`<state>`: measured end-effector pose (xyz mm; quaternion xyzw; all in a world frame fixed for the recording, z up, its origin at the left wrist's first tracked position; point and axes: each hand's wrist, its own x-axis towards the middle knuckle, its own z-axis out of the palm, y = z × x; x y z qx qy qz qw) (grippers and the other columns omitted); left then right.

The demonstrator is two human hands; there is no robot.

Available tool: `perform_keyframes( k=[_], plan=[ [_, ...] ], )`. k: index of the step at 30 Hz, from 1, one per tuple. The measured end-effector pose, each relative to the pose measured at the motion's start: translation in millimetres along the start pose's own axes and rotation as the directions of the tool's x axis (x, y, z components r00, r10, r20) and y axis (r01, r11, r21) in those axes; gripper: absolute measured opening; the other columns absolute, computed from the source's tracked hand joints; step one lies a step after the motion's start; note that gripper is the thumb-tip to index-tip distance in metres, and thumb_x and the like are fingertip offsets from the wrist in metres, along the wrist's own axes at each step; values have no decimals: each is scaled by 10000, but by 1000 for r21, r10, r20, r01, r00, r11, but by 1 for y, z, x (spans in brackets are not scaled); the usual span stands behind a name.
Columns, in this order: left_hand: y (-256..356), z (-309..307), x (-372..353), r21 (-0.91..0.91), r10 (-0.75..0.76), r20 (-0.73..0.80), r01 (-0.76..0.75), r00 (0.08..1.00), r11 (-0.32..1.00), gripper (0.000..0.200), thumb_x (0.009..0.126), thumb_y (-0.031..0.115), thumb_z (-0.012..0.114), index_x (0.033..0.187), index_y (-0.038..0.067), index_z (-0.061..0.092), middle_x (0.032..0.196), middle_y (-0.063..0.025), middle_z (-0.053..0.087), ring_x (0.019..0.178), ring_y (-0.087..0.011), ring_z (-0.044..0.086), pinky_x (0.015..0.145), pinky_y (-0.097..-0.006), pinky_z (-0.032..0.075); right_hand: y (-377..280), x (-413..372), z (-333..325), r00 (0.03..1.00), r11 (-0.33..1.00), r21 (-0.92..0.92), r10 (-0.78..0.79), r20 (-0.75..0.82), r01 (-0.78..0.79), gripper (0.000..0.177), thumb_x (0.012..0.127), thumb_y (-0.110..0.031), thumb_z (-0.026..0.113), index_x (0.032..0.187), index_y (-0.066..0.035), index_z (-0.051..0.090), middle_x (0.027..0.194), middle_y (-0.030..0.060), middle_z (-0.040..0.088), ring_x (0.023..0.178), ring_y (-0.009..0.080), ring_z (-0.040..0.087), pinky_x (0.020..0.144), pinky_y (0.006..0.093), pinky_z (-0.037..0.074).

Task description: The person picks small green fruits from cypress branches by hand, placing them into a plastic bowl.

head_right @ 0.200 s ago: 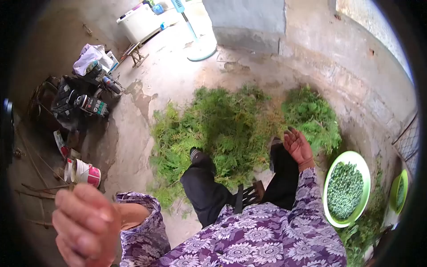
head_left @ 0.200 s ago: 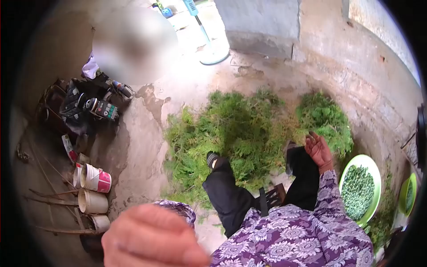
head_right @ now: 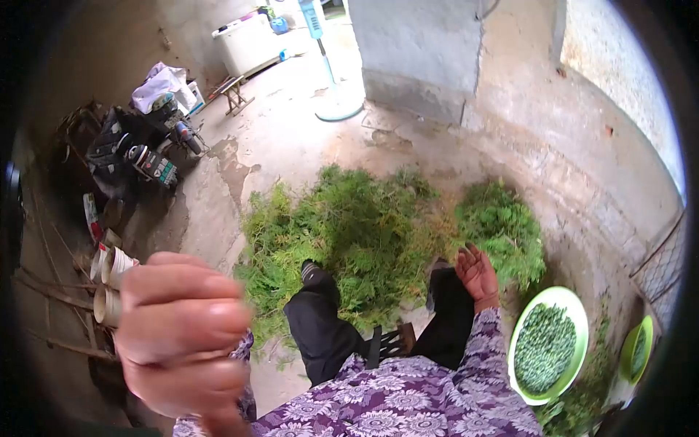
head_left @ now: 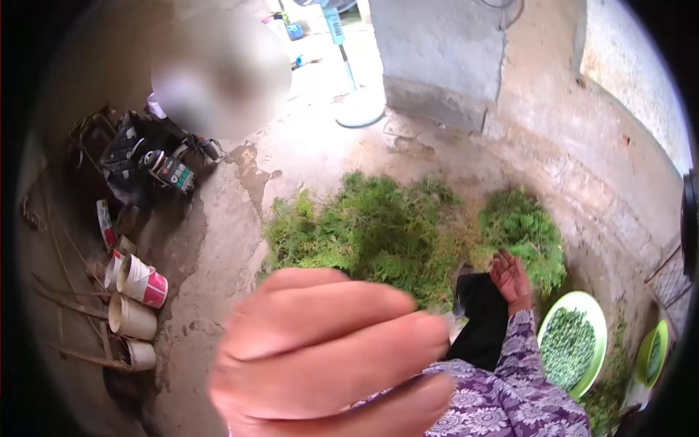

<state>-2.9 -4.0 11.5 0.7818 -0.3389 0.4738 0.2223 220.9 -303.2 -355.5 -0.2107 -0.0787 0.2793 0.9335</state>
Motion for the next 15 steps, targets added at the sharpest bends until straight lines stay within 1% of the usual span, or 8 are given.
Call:
perform_keyframes(
  k=[2,3,5,6,8,9,11,15],
  plan=[
    [1,0,9,6,58,152,-59,987,998,265,805,385,555,789,129,625,852,-82,628,724,-206,573,545,-298,437,5,-1,-1,1000,999,42,-11,-5,11,420,938,-299,345,1261,-32,375,1157,136,534,1029,226,540,894,394,427],
    [-8,21,-2,-54,181,-26,-182,983,982,214,772,303,593,760,94,636,808,-100,638,702,-200,580,543,-309,448,5,-1,-3,1000,999,35,8,16,-9,420,938,-299,345,1261,-32,375,1157,136,534,1029,226,540,894,394,427],
    [-3,21,-2,-51,178,201,-171,963,984,198,732,210,609,825,35,603,833,-87,607,716,-179,557,572,-309,435,6,1,-8,999,999,39,-35,4,35,424,939,-302,340,1262,-30,375,1166,141,527,1039,227,535,898,396,424],
    [-2,21,-3,-31,172,201,-169,964,985,198,732,210,609,825,35,603,833,-87,607,716,-179,557,572,-309,435,5,0,-5,1000,999,33,-31,1,31,422,939,-304,337,1256,-30,385,1166,144,529,1041,227,537,901,397,423],
    [-5,24,-11,-124,47,533,23,845,992,269,707,167,616,903,-8,558,808,-66,536,714,-168,513,607,-298,404,5,2,-4,999,999,36,-26,28,25,419,939,-304,339,1251,-30,390,1162,143,532,1036,227,540,900,397,424],
    [-6,26,-15,-110,40,532,22,846,994,269,707,167,616,903,-8,558,808,-66,536,714,-168,513,607,-298,404,4,2,-4,999,999,40,-35,39,33,416,938,-304,341,1247,-30,395,1158,141,535,1032,228,543,898,398,426],
    [-10,33,-24,-18,-1,624,16,782,1000,359,701,200,634,966,-17,526,769,-56,462,703,-172,474,628,-296,376,4,4,-2,998,999,31,-42,38,41,409,938,-305,343,1240,-35,404,1150,136,542,1025,226,547,891,398,430],
    [-8,43,-30,-38,5,620,24,784,999,352,703,215,632,952,-14,532,733,-55,453,694,-181,466,632,-300,373,5,3,-7,997,997,34,-67,22,66,400,937,-305,348,1235,-45,409,1144,130,546,1019,215,550,882,397,436]
  ],
)
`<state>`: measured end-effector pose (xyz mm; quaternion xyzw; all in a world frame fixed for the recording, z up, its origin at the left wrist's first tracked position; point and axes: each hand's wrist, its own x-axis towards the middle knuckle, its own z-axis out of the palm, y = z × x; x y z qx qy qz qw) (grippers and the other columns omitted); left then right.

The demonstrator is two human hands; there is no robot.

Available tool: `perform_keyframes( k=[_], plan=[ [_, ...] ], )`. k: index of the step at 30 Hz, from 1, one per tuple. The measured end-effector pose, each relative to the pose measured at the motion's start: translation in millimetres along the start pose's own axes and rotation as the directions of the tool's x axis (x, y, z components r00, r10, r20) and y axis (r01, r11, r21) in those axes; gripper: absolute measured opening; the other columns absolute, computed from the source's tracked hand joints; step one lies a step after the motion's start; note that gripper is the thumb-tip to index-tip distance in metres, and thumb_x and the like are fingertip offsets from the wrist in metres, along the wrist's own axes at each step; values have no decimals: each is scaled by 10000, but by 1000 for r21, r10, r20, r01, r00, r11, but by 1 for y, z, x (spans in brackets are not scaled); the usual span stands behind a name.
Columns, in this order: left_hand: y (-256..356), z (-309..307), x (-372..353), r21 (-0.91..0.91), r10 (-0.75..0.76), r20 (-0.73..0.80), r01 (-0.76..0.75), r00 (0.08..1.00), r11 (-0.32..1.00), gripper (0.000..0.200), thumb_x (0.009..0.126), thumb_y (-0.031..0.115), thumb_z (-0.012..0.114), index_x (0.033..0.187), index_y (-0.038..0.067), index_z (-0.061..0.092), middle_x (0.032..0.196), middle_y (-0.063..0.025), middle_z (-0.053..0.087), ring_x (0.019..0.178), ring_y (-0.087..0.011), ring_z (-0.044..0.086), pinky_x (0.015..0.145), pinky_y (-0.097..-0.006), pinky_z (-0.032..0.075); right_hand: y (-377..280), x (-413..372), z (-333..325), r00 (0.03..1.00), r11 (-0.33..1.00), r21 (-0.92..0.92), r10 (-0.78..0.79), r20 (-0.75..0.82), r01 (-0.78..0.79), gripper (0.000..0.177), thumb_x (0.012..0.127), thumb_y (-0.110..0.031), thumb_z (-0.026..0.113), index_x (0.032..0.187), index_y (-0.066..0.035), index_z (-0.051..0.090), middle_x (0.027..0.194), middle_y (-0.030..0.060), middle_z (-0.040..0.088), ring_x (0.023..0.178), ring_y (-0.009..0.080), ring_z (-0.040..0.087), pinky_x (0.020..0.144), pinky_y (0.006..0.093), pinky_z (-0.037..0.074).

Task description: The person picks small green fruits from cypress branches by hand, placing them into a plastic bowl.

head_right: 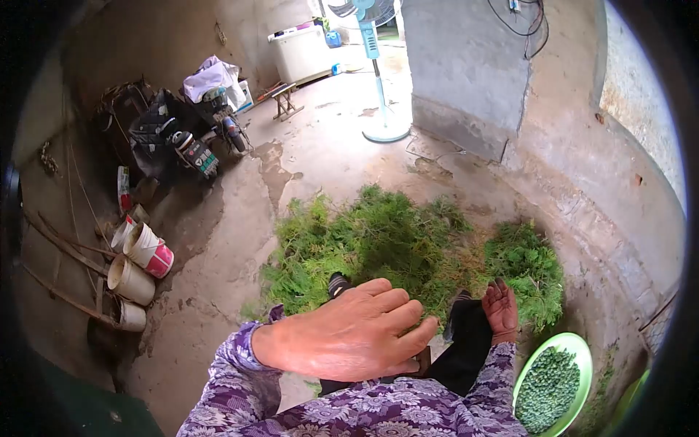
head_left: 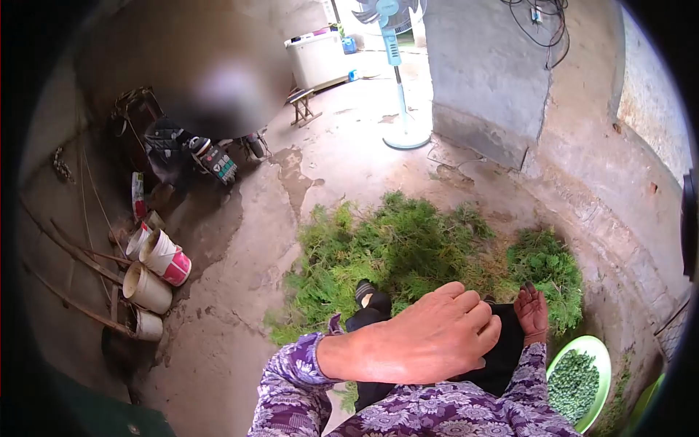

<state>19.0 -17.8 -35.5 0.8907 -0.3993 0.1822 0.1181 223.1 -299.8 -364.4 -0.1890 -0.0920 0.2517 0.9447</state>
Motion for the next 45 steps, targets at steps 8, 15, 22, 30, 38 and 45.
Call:
perform_keyframes(
  k=[8,15,22,30,38,45],
  plan=[
    [14,15,18,-19,23,122,-20,992,1000,373,709,235,620,969,-17,528,739,-59,459,717,-192,469,657,-309,373,-10,-6,-13,997,997,-16,-72,-17,71,390,926,-311,382,1214,-53,429,1100,95,572,981,201,561,847,380,452],
    [30,26,30,-20,25,216,-21,976,1000,376,719,249,613,976,-7,516,752,-65,469,737,-197,471,666,-315,370,-24,-15,-25,986,986,-35,-162,-29,161,387,902,-291,456,1189,-31,455,1089,108,570,961,192,560,823,330,454],
    [24,38,16,-1,-75,312,79,947,997,398,716,289,621,970,5,504,767,-64,478,760,-207,476,672,-322,366,-18,-10,-19,990,987,-79,-142,-25,140,372,905,-273,455,1190,-34,455,1096,97,566,973,187,556,825,332,454],
    [21,57,14,-7,-31,267,34,963,999,363,721,282,597,934,-2,524,745,-65,479,750,-200,473,673,-318,366,-25,-14,-24,986,986,-86,-147,-74,140,359,908,-273,448,1183,-42,462,1086,84,572,940,167,571,784,323,478],
    [20,65,9,-53,-58,249,73,967,996,332,710,268,595,896,4,518,735,-69,475,756,-208,474,685,-319,362,-24,-10,-32,991,985,-114,-131,-34,127,369,904,-276,458,1190,-42,458,1074,75,581,940,165,570,775,318,479],
    [2,82,3,-60,-109,256,128,961,990,316,698,275,610,863,23,513,736,-80,494,758,-232,501,680,-343,375,-27,-13,-21,986,984,-135,-134,-97,120,373,912,-290,435,1203,-56,441,1057,57,574,923,150,559,791,305,466]
  ],
)
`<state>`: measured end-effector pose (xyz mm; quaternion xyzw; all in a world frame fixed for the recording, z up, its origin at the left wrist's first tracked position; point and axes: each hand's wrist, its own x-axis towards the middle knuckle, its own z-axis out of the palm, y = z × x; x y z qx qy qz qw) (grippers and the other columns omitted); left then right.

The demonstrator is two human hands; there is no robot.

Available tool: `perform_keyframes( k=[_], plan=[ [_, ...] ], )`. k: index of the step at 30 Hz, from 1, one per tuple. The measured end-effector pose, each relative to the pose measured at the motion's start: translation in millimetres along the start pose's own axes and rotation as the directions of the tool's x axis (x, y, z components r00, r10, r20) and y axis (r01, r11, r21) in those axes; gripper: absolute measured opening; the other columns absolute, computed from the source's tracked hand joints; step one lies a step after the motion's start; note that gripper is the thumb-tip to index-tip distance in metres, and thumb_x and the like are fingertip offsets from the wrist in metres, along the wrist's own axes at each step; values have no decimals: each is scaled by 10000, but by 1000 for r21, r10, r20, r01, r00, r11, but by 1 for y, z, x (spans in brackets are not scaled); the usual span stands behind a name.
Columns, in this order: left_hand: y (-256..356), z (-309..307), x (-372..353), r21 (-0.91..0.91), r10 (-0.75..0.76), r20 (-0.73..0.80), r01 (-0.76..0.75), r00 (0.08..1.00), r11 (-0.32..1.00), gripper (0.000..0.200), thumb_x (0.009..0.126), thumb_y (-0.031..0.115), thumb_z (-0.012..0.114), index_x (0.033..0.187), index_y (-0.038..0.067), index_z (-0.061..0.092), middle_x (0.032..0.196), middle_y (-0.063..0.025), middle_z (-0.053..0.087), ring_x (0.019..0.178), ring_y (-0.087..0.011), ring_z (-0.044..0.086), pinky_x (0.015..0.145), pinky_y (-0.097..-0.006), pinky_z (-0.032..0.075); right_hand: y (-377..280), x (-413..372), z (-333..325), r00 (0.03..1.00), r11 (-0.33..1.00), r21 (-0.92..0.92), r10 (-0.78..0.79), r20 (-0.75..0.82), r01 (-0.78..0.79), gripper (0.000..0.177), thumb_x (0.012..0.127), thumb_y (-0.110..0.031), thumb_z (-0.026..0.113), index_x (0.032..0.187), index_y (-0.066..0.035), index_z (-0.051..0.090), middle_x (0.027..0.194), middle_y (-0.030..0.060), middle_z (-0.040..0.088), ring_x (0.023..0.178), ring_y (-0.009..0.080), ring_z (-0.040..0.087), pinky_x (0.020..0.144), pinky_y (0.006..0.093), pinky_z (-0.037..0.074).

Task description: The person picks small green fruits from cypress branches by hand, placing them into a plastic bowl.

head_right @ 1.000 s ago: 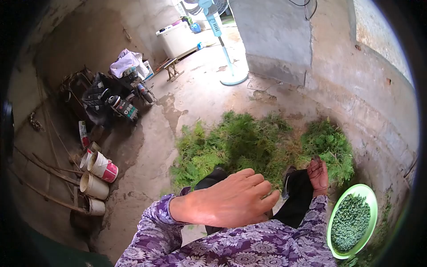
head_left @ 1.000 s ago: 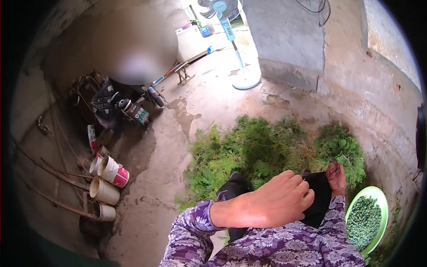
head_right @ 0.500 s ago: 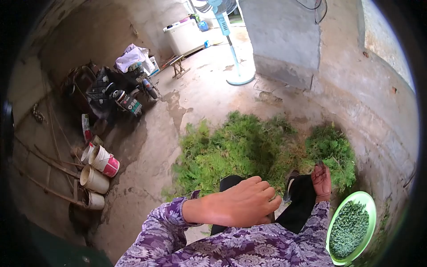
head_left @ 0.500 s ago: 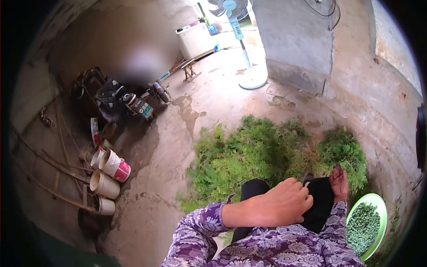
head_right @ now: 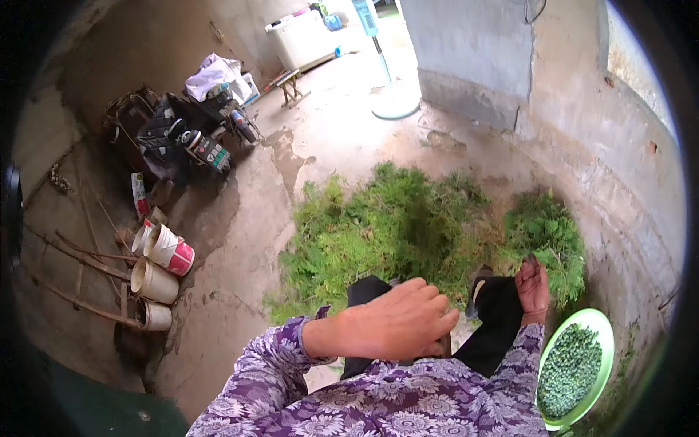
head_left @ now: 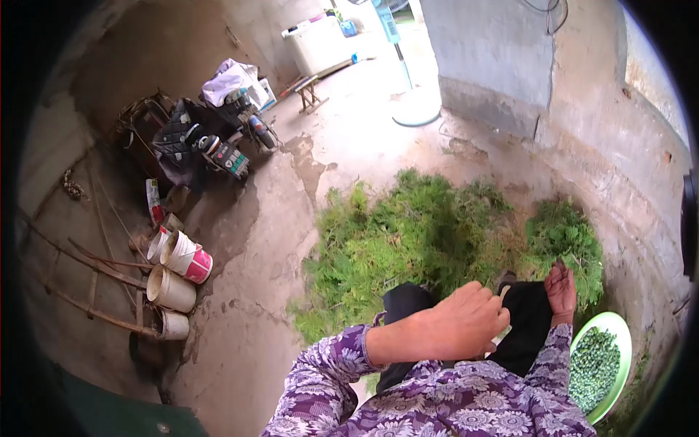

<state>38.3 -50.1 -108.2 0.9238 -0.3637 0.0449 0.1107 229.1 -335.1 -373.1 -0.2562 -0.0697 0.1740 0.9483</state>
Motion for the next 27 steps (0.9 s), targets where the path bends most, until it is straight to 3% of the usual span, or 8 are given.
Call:
perform_keyframes(
  k=[7,11,15,16,17,19,23,27],
  plan=[
    [-21,-2,-13,-32,-246,173,256,954,966,358,630,242,693,889,48,542,754,-115,526,754,-296,531,658,-390,415,0,7,-19,991,997,-71,16,-133,-26,430,917,-292,408,1278,-63,360,1281,90,429,1081,187,467,840,319,396],
    [-25,6,-19,-21,-293,166,300,942,954,474,606,193,713,1020,26,556,819,-126,559,786,-300,534,704,-384,419,5,4,-13,997,989,148,6,-72,5,286,881,-221,493,1084,-19,510,1066,103,564,938,223,548,800,345,436],
    [-33,28,-22,-95,-286,169,305,943,948,459,649,244,693,1017,4,557,795,-139,551,761,-321,521,689,-393,417,67,-28,-25,884,858,299,460,-81,-418,163,864,-153,498,924,-9,544,826,62,553,634,136,504,598,255,451],
    [-36,28,-20,-96,-287,187,309,939,946,458,670,266,680,1021,-2,557,813,-149,558,772,-330,525,689,-396,420,81,-42,-8,838,842,-159,456,-300,-515,239,822,-190,537,948,13,559,809,91,584,718,192,549,638,306,462],
    [-39,30,-21,-107,-280,194,304,940,947,458,670,266,680,1021,-2,557,813,-149,558,772,-330,525,689,-396,420,91,-66,13,799,588,-549,347,-492,-594,324,780,-227,576,972,34,573,791,119,615,802,247,594,678,357,473],
    [-44,34,-19,-77,-296,154,310,943,948,469,685,288,671,1030,-7,555,837,-155,566,791,-332,532,698,-394,424,100,-106,12,942,-190,-951,187,-278,-243,421,684,-285,625,947,40,578,833,180,618,774,316,599,684,379,478],
    [-53,39,-22,-84,-294,160,310,942,947,478,702,309,661,1042,-9,553,853,-160,570,808,-336,535,709,-391,426,101,-152,55,800,-329,-932,512,-311,-152,398,632,-256,619,895,38,572,847,244,590,801,383,574,735,414,457],
    [-57,42,-21,-86,-309,171,327,936,941,483,709,312,658,1046,-16,549,849,-166,568,807,-334,535,702,-391,422,102,-161,53,794,-338,-927,512,-327,-163,361,638,-222,603,874,45,547,796,262,580,794,391,574,739,419,448]
  ],
)
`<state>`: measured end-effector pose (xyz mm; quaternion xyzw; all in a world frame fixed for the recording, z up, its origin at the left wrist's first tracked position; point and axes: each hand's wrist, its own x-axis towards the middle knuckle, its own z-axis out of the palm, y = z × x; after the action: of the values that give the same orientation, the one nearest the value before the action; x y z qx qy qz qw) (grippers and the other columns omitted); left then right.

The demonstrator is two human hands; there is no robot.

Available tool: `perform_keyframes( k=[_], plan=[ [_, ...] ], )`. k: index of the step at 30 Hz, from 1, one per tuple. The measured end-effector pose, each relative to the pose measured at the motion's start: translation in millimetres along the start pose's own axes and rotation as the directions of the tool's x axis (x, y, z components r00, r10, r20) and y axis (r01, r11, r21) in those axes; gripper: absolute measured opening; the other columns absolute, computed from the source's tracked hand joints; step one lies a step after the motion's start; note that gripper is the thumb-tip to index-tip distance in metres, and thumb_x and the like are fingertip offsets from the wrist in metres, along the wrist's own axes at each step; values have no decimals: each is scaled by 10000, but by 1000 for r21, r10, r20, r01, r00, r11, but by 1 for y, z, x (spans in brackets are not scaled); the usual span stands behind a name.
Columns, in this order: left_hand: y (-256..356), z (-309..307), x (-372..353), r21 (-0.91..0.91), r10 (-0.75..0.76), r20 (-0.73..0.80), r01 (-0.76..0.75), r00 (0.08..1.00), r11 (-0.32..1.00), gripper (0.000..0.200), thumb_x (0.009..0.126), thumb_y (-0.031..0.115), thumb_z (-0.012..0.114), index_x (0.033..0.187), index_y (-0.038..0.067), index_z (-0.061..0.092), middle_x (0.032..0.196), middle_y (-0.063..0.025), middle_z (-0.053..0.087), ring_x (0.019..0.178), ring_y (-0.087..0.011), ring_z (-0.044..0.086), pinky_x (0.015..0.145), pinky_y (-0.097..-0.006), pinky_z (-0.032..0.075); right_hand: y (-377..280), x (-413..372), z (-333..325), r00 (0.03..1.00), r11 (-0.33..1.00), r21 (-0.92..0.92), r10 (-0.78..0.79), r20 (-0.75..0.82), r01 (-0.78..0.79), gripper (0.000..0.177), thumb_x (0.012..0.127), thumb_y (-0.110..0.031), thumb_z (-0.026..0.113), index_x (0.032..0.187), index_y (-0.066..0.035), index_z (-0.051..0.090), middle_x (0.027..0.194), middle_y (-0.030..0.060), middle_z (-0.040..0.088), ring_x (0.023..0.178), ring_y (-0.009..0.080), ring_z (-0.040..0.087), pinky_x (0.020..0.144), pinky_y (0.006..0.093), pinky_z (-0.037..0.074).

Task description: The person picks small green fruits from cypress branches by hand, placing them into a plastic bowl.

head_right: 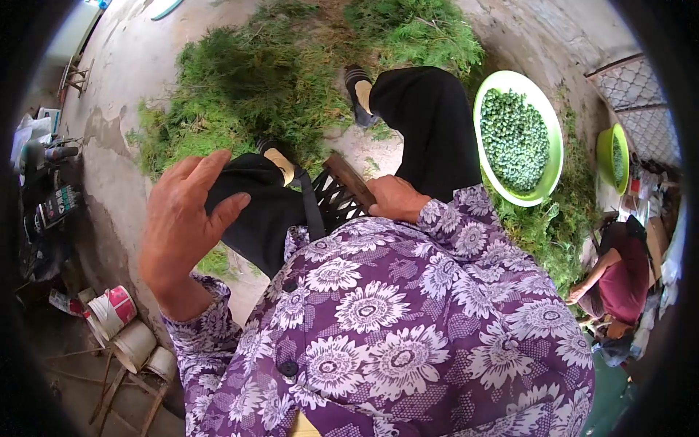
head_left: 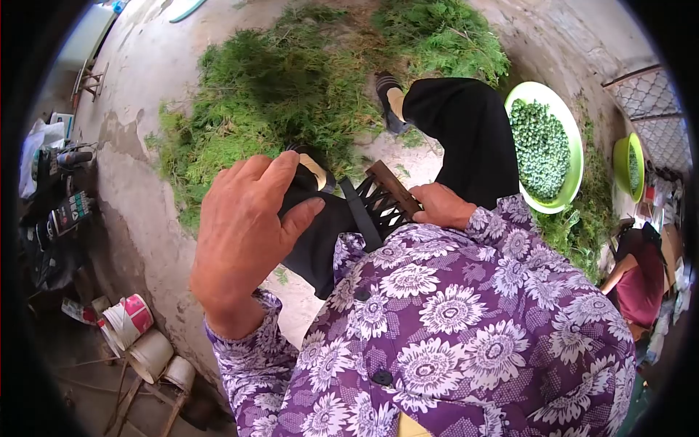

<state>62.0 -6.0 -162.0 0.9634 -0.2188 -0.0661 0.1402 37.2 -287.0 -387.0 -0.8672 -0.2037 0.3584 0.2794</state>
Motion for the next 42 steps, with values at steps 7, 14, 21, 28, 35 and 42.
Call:
perform_keyframes(
  k=[7,14,21,28,35,42],
  plan=[
    [-7,6,-14,-26,-68,-18,68,998,997,458,705,261,671,1044,-21,549,868,-170,574,808,-338,541,692,-388,428,10,16,-7,999,1000,14,24,-48,-24,452,674,-315,637,909,66,572,846,263,586,838,382,574,765,402,449],
    [-2,4,-31,-9,-106,-36,105,994,994,441,711,257,672,1030,-25,557,928,-172,586,858,-340,554,738,-375,443,15,26,-8,992,987,149,72,-104,-56,516,708,-375,614,976,65,587,932,252,593,884,359,578,793,374,452],
    [14,-2,-32,13,-99,-44,100,994,995,455,708,279,672,1040,-11,557,923,-168,585,856,-339,549,740,-382,443,18,37,-1,996,996,71,61,-68,-57,536,708,-409,604,966,61,600,931,244,600,881,349,584,796,365,456],
    [18,2,-31,-54,-72,-40,70,997,996,451,663,219,705,1035,7,563,890,-160,585,823,-338,550,718,-379,447,11,37,-15,973,890,449,31,-230,77,424,772,-350,555,919,44,609,785,170,623,707,225,618,648,320,476],
    [18,4,-31,-55,14,-63,-18,998,998,325,682,283,675,844,50,518,713,-121,527,725,-297,543,627,-398,415,-6,38,-20,991,746,666,95,-96,-7,246,813,-216,531,875,12,599,695,20,573,584,79,530,520,222,421],
    [24,10,-34,-50,-16,-1,16,1000,999,336,714,323,649,830,39,513,760,-133,518,737,-297,537,639,-385,401,-16,33,-24,988,741,668,145,-56,-71,412,788,-230,585,1034,99,543,794,80,609,649,121,592,583,239,459]
  ],
)
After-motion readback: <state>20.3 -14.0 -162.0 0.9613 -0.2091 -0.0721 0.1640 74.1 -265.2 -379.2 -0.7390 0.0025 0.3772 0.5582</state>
